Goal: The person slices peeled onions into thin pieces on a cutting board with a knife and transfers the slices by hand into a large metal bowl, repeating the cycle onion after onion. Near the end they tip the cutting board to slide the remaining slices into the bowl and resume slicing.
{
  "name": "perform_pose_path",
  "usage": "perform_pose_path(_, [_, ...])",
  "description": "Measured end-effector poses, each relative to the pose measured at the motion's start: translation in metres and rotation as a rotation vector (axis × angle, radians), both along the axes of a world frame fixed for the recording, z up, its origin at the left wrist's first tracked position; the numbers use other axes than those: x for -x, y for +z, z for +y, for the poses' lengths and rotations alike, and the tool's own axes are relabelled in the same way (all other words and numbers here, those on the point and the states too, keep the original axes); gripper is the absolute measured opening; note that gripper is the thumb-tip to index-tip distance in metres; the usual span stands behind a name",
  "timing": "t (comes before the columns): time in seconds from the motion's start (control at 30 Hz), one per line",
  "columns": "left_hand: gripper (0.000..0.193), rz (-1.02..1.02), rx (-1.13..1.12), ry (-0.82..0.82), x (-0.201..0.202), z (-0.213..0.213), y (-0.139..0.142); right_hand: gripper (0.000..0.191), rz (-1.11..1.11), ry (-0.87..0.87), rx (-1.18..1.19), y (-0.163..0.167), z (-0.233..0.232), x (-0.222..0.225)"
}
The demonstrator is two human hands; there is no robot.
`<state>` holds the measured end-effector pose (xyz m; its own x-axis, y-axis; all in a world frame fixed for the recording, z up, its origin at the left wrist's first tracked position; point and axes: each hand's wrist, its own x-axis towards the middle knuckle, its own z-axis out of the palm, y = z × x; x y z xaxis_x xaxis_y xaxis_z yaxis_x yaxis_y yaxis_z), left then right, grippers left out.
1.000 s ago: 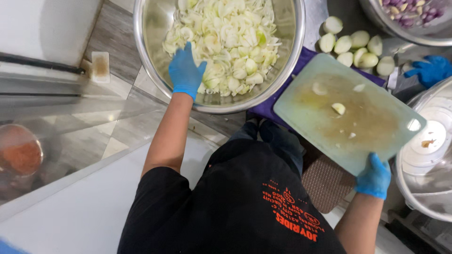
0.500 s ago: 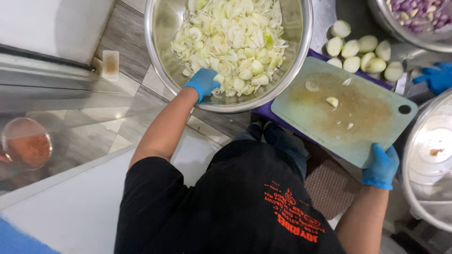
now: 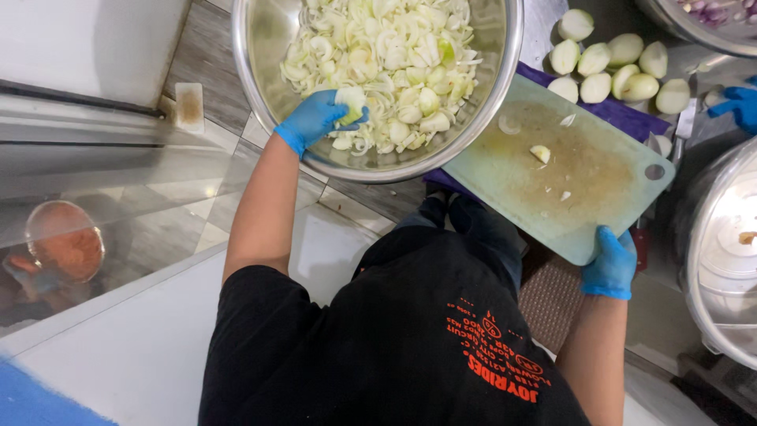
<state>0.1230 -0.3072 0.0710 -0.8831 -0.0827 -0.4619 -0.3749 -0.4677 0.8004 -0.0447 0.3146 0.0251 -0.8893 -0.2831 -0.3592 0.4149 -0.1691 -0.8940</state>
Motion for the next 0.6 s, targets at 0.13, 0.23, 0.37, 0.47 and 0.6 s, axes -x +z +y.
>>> perform_pose_path(0.13, [0.027,-0.023,0.197,0.169,0.002,0.000,-0.001,0.049,0.006,-0.037,-0.033,-0.018,-0.006,0.009])
perform_pose_path(0.23, [0.018,-0.086,0.387,0.249,0.002,0.000,-0.002,0.045,0.083,-0.034,-0.196,-0.018,-0.009,0.016])
perform_pose_path(0.37, [0.022,-0.084,0.622,0.356,0.003,0.004,-0.004,0.040,0.122,-0.052,-0.413,-0.014,-0.010,0.024])
perform_pose_path(0.47, [0.032,-0.075,0.883,0.403,0.006,0.006,-0.003,0.038,0.141,-0.026,-0.516,-0.013,-0.014,0.027])
perform_pose_path(0.6, [0.045,-0.134,1.093,0.286,0.010,-0.007,0.005,0.038,0.157,0.028,-0.632,-0.013,-0.017,0.028])
